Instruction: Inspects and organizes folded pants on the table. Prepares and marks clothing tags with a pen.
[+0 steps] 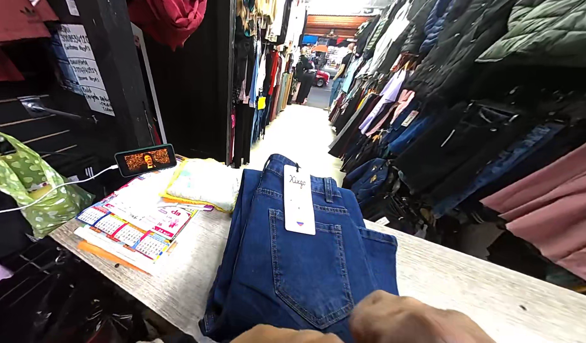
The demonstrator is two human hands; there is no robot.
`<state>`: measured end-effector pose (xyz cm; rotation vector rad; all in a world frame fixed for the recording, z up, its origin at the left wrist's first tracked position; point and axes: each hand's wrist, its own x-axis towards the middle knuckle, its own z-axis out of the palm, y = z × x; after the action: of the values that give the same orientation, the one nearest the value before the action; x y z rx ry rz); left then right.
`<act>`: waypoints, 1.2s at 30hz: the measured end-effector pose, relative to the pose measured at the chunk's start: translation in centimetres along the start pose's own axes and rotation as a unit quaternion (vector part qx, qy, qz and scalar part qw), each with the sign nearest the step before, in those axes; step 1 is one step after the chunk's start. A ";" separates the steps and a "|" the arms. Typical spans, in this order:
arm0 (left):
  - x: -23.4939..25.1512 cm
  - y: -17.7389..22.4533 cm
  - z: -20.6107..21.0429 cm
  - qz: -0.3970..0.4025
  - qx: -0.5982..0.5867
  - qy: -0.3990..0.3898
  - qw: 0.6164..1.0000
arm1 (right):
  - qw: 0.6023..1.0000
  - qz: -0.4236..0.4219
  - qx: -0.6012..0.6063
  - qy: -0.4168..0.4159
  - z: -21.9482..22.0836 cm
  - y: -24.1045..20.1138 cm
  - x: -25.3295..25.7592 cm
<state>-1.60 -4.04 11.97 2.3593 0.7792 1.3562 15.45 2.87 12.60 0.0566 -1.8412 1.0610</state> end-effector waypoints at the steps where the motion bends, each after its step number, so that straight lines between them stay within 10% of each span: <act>1: -0.3 0.2 -0.2 -0.020 0.035 0.019 0.999 | 0.999 0.024 -0.023 -0.004 -1.3 -0.5 -0.1; 8: 0.5 0.2 -1.9 -0.143 0.073 -0.026 0.987 | 0.854 -0.061 -0.514 -0.053 -6.4 1.6 0.4; 12: 3.3 -3.0 -1.5 -0.052 -0.011 -0.119 0.992 | 0.870 0.013 -0.490 0.054 -8.0 1.4 0.4; 19: 9.9 -11.5 1.1 -0.147 0.356 -0.192 0.903 | 0.893 0.077 -0.426 0.122 -10.4 2.4 0.6; 23: 9.0 -12.1 1.2 -0.015 0.376 0.007 0.926 | 0.872 0.080 -0.472 0.101 -10.8 3.6 0.6; 26: 7.5 -10.4 -0.6 -0.101 0.305 0.169 0.932 | 0.870 0.075 -0.476 0.101 -11.3 3.8 0.5; 29: 5.2 -10.1 -2.2 -0.281 0.129 0.218 0.926 | 0.876 0.019 -0.470 0.104 -10.2 3.7 1.4; 36: 3.2 -10.7 -1.7 -0.299 0.085 0.242 0.919 | 0.882 -0.018 -0.462 0.088 -9.4 3.1 2.7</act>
<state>-4.97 6.42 9.53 1.6503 1.6500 1.6256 19.35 12.24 14.08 -0.5506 -1.9863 0.0676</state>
